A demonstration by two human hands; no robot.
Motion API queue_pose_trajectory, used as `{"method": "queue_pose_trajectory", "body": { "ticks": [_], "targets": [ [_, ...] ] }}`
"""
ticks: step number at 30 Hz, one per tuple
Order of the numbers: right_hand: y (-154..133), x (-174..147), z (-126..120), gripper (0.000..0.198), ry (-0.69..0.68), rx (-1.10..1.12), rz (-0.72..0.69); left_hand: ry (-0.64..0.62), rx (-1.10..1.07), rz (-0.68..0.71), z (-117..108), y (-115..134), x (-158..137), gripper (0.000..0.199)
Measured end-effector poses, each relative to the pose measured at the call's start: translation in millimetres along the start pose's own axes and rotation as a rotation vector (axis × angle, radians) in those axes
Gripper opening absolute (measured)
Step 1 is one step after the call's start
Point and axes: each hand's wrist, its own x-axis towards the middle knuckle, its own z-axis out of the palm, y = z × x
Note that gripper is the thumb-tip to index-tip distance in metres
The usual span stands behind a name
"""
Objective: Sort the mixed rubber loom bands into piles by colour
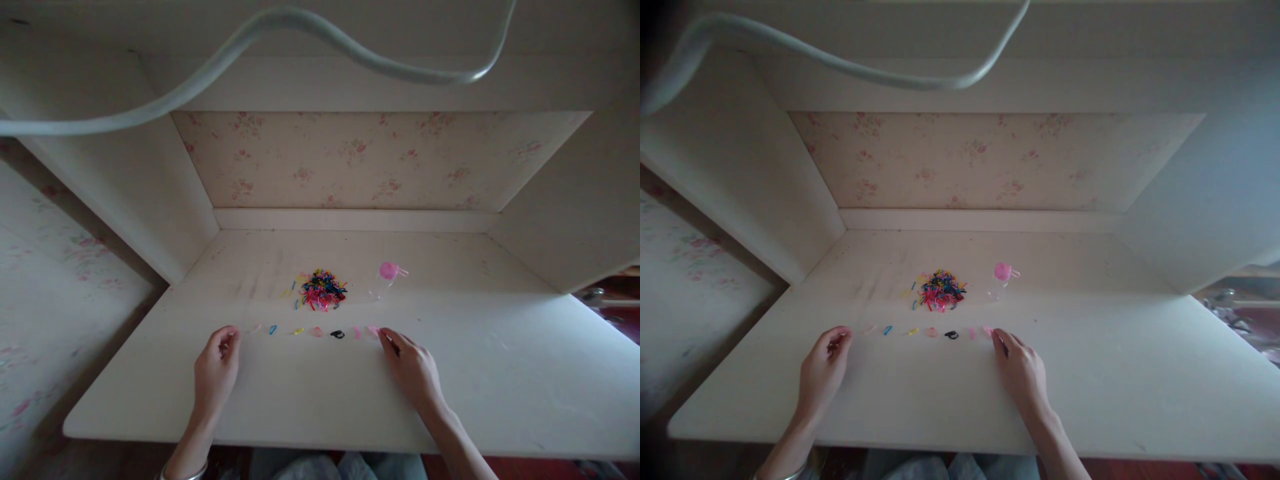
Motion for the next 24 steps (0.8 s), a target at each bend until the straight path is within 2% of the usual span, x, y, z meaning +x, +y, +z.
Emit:
{"method": "queue_pose_trajectory", "body": {
  "ticks": [4,7,13,16,24],
  "targets": [
    [4.1,3.4,4.6,0.036,-0.004,-0.025,0.001,-0.003,-0.002,0.006,1.6,-1.4,0.3,0.032],
    [8.7,1.7,6.1,0.038,0.016,0.038,0.005,-0.001,0.006,0.008,2.9,-2.3,1.0,0.031],
    [15.4,-0.6,1.7,0.046,0.105,0.259,0.228,0.004,0.049,0.012,3.2,-1.2,1.5,0.033],
    [14.7,0.8,-0.5,0.047,0.116,0.299,0.282,0.007,0.043,0.023,3.7,-1.9,1.6,0.035],
    [12.8,0.6,-1.8,0.048,0.095,0.319,0.278,0.018,0.041,0.019,4.0,-1.2,1.7,0.033]
  ]
}}
